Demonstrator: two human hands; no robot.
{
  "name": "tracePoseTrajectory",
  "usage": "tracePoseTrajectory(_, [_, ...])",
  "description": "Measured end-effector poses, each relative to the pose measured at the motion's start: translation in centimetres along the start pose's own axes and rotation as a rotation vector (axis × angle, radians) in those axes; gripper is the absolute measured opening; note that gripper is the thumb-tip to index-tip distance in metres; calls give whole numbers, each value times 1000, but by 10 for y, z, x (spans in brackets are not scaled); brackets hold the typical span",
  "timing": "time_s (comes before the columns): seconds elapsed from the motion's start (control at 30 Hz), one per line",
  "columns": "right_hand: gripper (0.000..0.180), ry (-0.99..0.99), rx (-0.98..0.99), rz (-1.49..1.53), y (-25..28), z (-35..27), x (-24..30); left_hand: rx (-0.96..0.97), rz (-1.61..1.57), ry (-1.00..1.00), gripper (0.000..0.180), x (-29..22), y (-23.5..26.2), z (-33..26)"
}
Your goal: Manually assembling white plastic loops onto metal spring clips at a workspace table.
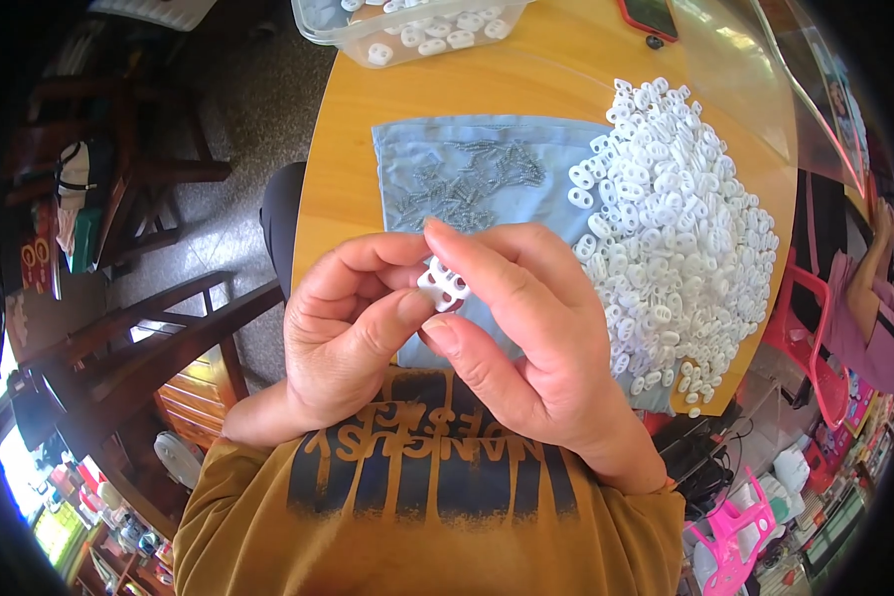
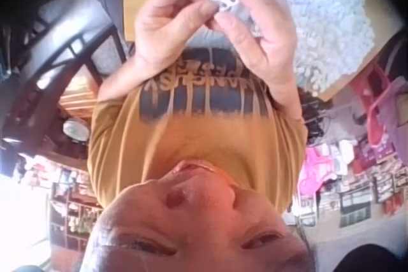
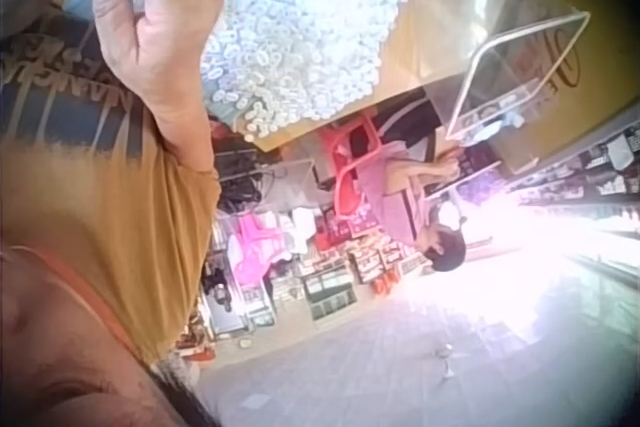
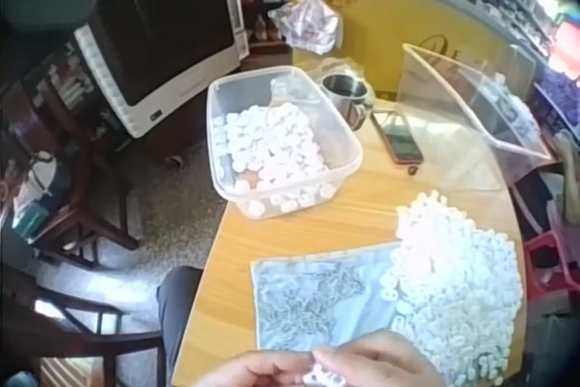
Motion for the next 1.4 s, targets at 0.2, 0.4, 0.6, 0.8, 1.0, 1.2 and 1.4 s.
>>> tracePoseTrajectory(0.2, [41, -9, 11, -13, 1, -3, -4, 22, -51, 64, 37, 0, 0, 0])
tracePoseTrajectory(0.4, [41, -18, 43, 20, 2, -4, -3, 53, -91, 135, 36, 0, 1, -1])
tracePoseTrajectory(0.6, [42, 107, 34, -32, 3, -4, -6, 92, -58, 117, 36, -1, -1, -2])
tracePoseTrajectory(0.8, [43, 112, -6, -71, 0, -7, -7, 81, 20, 75, 32, 0, -4, 1])
tracePoseTrajectory(1.0, [39, 159, -59, -86, -5, -8, -12, 98, 32, 24, 25, 5, -2, -1])
tracePoseTrajectory(1.2, [35, 182, -90, -88, -9, -9, -14, 59, 53, 34, 19, 7, -2, -4])
tracePoseTrajectory(1.4, [31, 257, -132, -122, -11, -9, -15, 54, 134, 9, 14, 6, -5, -5])
Point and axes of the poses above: each hand's wrist, its own z-axis towards the middle knuckle, its own y-axis out of the back of the hand, x = y × z, the point moved 3 cm from there along z, towards the middle knuckle, and after that the axes turned 11 degrees about x, right-handed, at the moved point
